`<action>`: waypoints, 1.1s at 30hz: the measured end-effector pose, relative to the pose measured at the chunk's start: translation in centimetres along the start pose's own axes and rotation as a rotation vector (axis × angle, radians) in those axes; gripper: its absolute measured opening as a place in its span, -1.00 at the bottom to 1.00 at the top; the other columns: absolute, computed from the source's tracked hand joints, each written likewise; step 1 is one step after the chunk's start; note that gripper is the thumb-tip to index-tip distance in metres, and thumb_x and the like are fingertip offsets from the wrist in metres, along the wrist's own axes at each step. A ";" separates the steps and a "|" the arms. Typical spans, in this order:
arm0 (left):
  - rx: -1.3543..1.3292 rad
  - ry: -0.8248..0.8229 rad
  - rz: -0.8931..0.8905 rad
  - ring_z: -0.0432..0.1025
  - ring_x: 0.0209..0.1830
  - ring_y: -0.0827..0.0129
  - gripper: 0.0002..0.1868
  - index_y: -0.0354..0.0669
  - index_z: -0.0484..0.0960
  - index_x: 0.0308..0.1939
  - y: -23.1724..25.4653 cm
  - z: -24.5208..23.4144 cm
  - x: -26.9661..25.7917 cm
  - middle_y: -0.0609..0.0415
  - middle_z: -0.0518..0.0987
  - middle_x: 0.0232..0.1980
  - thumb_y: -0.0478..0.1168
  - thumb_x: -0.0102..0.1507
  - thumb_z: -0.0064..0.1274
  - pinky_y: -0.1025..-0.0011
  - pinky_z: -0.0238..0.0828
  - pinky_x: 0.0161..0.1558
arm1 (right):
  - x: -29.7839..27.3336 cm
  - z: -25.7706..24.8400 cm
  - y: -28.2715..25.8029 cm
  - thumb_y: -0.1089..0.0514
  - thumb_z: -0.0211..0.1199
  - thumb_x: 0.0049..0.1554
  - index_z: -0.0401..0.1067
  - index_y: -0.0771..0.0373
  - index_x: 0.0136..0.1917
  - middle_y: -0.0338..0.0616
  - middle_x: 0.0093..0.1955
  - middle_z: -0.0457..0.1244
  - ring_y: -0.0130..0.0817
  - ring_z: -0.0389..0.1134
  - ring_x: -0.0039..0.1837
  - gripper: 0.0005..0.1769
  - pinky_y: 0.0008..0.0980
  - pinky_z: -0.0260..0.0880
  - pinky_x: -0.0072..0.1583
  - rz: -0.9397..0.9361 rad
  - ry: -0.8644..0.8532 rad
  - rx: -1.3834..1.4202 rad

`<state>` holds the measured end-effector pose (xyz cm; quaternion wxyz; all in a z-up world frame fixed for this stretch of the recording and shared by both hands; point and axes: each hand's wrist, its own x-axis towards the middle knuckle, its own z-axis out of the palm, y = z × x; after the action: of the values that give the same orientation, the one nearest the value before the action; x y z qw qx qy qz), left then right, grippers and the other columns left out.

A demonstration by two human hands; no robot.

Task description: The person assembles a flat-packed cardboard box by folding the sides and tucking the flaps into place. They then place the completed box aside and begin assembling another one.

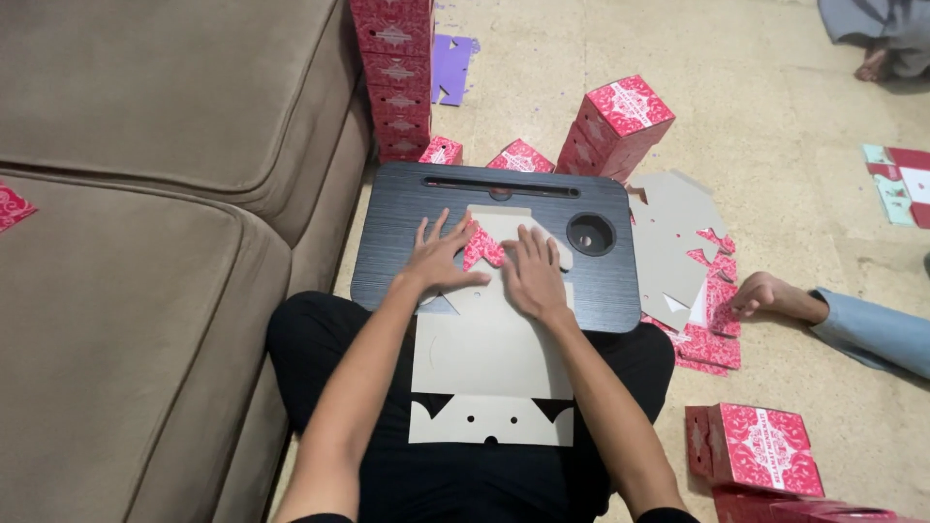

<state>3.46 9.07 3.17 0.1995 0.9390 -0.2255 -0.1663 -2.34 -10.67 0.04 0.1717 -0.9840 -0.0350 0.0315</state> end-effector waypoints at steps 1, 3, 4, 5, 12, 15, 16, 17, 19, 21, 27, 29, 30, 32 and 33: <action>0.001 -0.006 -0.002 -0.33 0.70 0.11 0.28 0.20 0.11 0.57 -0.2 0.5 -0.4 0.31 -0.02 0.67 0.73 -0.08 -0.08 -0.09 -0.55 0.59 | -0.1 0.7 0.3 -0.22 -0.32 0.37 0.22 -0.09 0.44 0.01 0.67 -0.09 -0.03 -0.18 0.70 -0.48 0.08 -0.37 0.61 0.003 -0.004 0.004; 0.028 0.187 0.061 -0.17 0.67 0.01 0.19 -0.03 0.10 0.59 0.0 1.4 -0.4 0.15 0.15 0.63 0.57 0.08 -0.01 -0.15 -0.51 0.58 | 0.1 1.3 1.4 -0.03 -0.05 0.17 0.27 -0.08 0.43 0.00 0.63 0.00 0.10 -0.27 0.70 -0.45 0.25 -0.39 0.55 0.111 0.224 -0.066; 0.027 0.190 0.065 -0.17 0.67 0.01 0.19 -0.03 0.10 0.59 -0.7 2.3 0.3 0.15 0.15 0.63 0.57 0.08 -0.01 -0.15 -0.51 0.58 | 0.3 1.3 1.5 -0.03 -0.05 0.17 0.27 -0.08 0.43 0.00 0.63 0.00 0.10 -0.27 0.70 -0.45 0.25 -0.39 0.55 0.112 0.228 -0.069; -0.028 0.292 0.063 -0.04 0.63 0.05 0.01 -0.01 0.15 0.58 -1.4 3.1 1.1 0.10 0.31 0.52 0.40 0.18 0.02 -0.10 -0.42 0.58 | 0.4 1.4 1.7 -0.06 -0.01 0.13 0.24 0.01 0.46 0.10 0.63 -0.04 0.16 -0.30 0.69 -0.37 0.30 -0.44 0.53 0.174 0.275 -0.021; -0.612 0.458 -0.174 0.38 0.33 0.15 -0.51 0.39 0.56 0.31 -3.7 4.0 0.3 0.11 0.58 0.17 0.05 0.28 0.13 0.12 0.10 0.46 | 2.0 3.2 3.7 -0.02 0.16 0.16 0.09 0.02 0.59 0.10 0.42 0.09 0.10 -0.06 0.53 -0.24 0.27 -0.39 0.47 0.274 0.280 0.258; -0.956 0.407 -0.081 0.45 0.27 0.03 -0.33 0.13 0.40 0.48 -2.5 2.2 0.1 -0.28 0.54 0.24 -0.21 0.27 0.16 0.17 0.33 0.30 | 2.3 2.1 4.4 0.14 0.35 0.11 0.01 -0.02 0.61 0.06 0.39 0.11 0.10 -0.03 0.46 -0.10 0.26 -0.42 0.42 0.280 0.313 0.420; -0.961 0.409 -0.076 0.45 0.27 0.03 -0.33 0.13 0.40 0.48 -2.8 2.2 0.6 -0.28 0.54 0.24 -0.21 0.27 0.16 0.17 0.33 0.30 | 2.7 2.0 5.1 0.14 0.35 0.11 0.01 -0.02 0.61 0.06 0.39 0.11 0.10 -0.03 0.46 -0.10 0.26 -0.42 0.42 0.279 0.318 0.414; -1.041 0.371 -0.062 0.44 0.26 0.12 -0.33 0.11 0.44 0.45 -3.1 2.2 1.0 -0.24 0.57 0.23 -0.27 0.24 0.19 0.23 0.35 0.28 | 3.2 1.9 5.7 0.22 0.31 0.11 0.05 -0.09 0.60 -0.03 0.38 0.12 0.05 -0.03 0.44 -0.14 0.21 -0.36 0.41 0.303 0.347 0.468; -1.116 0.331 -0.056 0.44 0.25 0.22 -0.32 0.09 0.47 0.43 -4.0 2.8 1.5 -0.20 0.59 0.22 -0.33 0.22 0.22 0.28 0.37 0.26 | 3.5 2.0 6.5 0.30 0.28 0.12 0.09 -0.16 0.58 -0.12 0.37 0.14 0.00 -0.02 0.43 -0.15 0.17 -0.31 0.40 0.328 0.370 0.530; -0.863 0.358 -0.045 0.42 0.34 0.16 -0.29 0.18 0.51 0.39 -4.6 3.9 2.3 -0.01 0.67 0.13 -0.32 0.15 0.29 0.16 -0.01 0.51 | 3.6 1.7 7.6 0.35 0.20 0.14 0.08 -0.29 0.57 -0.24 0.36 0.19 -0.11 0.06 0.41 -0.14 0.04 -0.18 0.38 0.364 0.391 0.675; -0.758 0.508 -0.074 0.50 0.19 0.05 -0.56 0.12 0.71 0.13 -4.0 3.1 3.3 -0.04 0.68 0.00 -0.32 0.17 0.28 0.12 0.32 0.27 | 4.6 0.3 8.1 0.39 0.25 0.13 0.44 -0.02 0.29 -0.09 0.23 0.30 -0.07 0.19 0.35 -0.50 0.03 -0.05 0.43 0.240 0.464 0.863; -0.702 0.513 -0.085 0.46 0.11 0.24 -0.63 0.23 0.73 0.02 -3.8 2.0 2.6 0.18 0.68 -0.07 -0.34 0.20 0.23 0.20 0.17 0.28 | 4.1 0.5 8.7 0.40 0.25 0.13 0.47 -0.02 0.21 -0.19 0.17 0.31 -0.17 0.20 0.30 -0.55 -0.03 -0.01 0.41 0.198 0.480 0.851; -0.643 0.523 -0.088 0.42 0.04 0.42 -0.64 0.34 0.75 -0.09 -3.7 1.2 2.4 0.39 0.68 -0.15 -0.36 0.22 0.18 0.29 0.03 0.29 | 4.1 0.5 9.0 0.42 0.25 0.13 0.51 -0.02 0.14 -0.28 0.11 0.32 -0.26 0.21 0.25 -0.60 -0.08 0.04 0.39 0.151 0.504 0.840; -0.608 0.552 -0.001 0.46 0.01 0.43 -0.70 0.27 0.73 -0.20 -2.9 0.1 1.2 0.40 0.69 -0.18 -0.38 0.21 0.17 0.29 -0.03 0.29 | 3.3 -0.2 8.1 0.41 0.26 0.14 0.53 -0.03 0.02 -0.33 0.03 0.29 -0.34 0.19 0.19 -0.67 -0.18 0.08 0.35 0.094 0.538 0.847; -0.573 0.577 0.090 0.49 -0.01 0.43 -0.73 0.20 0.71 -0.32 -2.5 -0.5 0.8 0.41 0.71 -0.21 -0.41 0.20 0.17 0.29 -0.08 0.30 | 2.9 -0.6 7.7 0.41 0.26 0.15 0.56 -0.03 -0.09 -0.38 -0.04 0.27 -0.42 0.17 0.13 -0.71 -0.29 0.11 0.32 0.039 0.575 0.851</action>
<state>5.17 10.84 2.29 0.5151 0.8428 -0.1455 0.0569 1.06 -17.86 -2.13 0.5590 -0.7964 0.0478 -0.2257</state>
